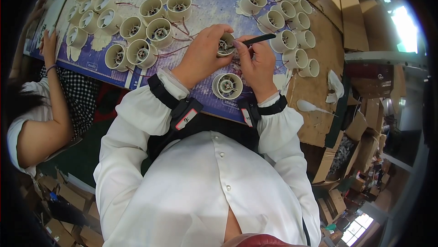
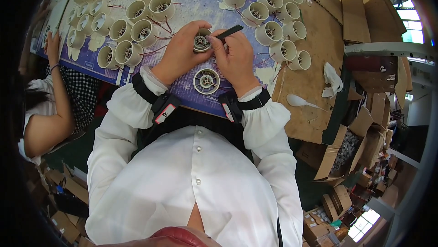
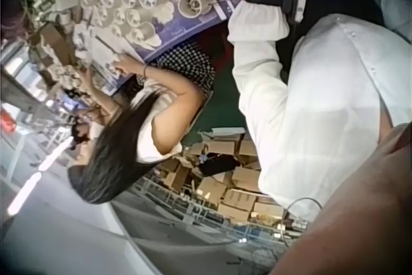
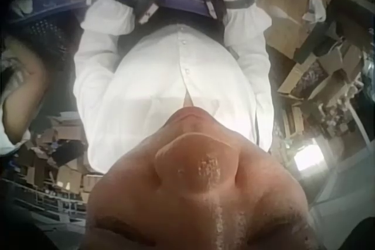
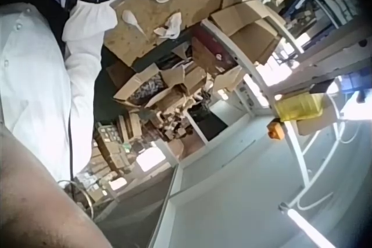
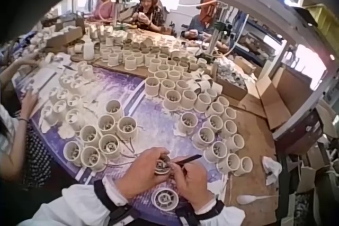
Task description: The person picks up a white plastic housing, inserts a fan component, and uses a small tool to press the parts together. They then apply liquid from a squeeze bottle to the assembly and place the finished unit back onto the work surface.
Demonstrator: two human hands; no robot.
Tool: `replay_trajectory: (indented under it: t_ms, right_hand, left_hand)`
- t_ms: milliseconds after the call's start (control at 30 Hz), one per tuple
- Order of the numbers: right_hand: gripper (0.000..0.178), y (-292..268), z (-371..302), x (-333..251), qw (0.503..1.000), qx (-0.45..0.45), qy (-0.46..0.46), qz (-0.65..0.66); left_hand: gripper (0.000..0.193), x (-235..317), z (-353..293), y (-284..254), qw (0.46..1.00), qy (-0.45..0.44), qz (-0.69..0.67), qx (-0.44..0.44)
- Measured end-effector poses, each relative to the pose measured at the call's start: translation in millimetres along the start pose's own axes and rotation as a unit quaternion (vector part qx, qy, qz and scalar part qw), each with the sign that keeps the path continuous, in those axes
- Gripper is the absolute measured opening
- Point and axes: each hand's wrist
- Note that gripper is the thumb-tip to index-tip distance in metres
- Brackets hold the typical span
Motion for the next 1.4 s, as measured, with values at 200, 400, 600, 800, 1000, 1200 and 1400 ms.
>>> replay_trajectory:
  t_ms: [200,400,600,800,1000,1200,1400]
  right_hand:
    - [0.013,-0.4,0.4,-0.2,0.999,-0.007,-0.031,-0.024]
    - [0.013,0.0,-3.3,2.9,1.0,0.01,0.011,0.014]
    - [0.013,1.0,-1.4,2.2,1.0,-0.006,0.012,0.017]
    - [0.013,1.7,-1.6,0.8,1.0,-0.002,0.026,0.015]
    - [0.013,3.5,-4.0,0.0,0.998,0.001,0.06,0.025]
    - [0.014,2.7,-3.0,-2.5,0.999,0.008,0.033,0.016]
    - [0.015,-0.3,-2.9,-2.7,0.994,0.009,0.079,0.078]
  left_hand:
    - [0.055,2.8,0.8,-0.7,1.0,-0.006,0.002,-0.008]
    - [0.055,0.8,-0.6,1.8,1.0,0.015,0.005,0.006]
    - [0.056,1.6,-1.0,0.6,1.0,0.007,0.011,0.004]
    - [0.056,2.4,-0.5,1.3,1.0,0.006,0.007,0.007]
    - [0.056,-0.6,-0.6,2.4,1.0,0.01,0.018,0.012]
    - [0.057,4.4,-0.7,-0.1,0.999,-0.025,0.026,0.003]
    - [0.057,3.3,-1.1,1.3,0.999,-0.015,0.031,0.013]
Point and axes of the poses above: each hand's wrist, its own z-axis towards the middle knuckle, its own y-axis out of the palm, x = y × z, and after that the axes turned 2 degrees about -y, right-handed
